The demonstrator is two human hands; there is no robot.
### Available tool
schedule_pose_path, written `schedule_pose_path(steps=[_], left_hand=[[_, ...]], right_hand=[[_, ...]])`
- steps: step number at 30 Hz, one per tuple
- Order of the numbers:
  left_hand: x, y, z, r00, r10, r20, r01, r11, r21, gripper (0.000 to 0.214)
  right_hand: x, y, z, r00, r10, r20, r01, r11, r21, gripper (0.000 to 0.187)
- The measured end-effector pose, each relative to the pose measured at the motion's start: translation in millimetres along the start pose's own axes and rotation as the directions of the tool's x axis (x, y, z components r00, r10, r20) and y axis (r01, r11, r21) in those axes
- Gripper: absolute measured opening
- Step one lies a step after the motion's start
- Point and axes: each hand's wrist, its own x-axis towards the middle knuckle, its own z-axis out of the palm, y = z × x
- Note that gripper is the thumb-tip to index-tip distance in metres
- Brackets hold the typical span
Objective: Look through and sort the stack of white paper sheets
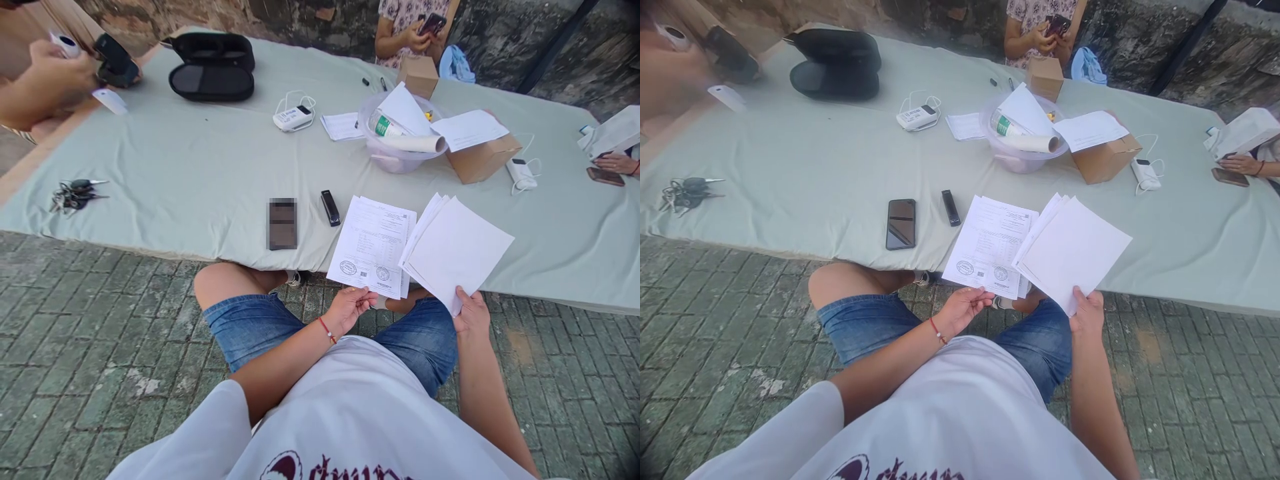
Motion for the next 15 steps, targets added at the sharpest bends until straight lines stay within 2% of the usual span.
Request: schedule_pose_path(steps=[9,15], left_hand=[[10.4,-5.1,6.3,0.999,-0.019,-0.038,0.019,1.0,-0.01,0.006],[16.0,-9.4,7.9,0.999,-0.014,-0.048,0.014,1.0,0.013,0.007]], right_hand=[[2.1,-3.6,-14.3,0.999,0.016,-0.049,-0.014,1.0,0.027,0.049],[2.3,-0.1,-12.7,1.0,0.012,-0.014,-0.011,1.0,0.024,0.053]])
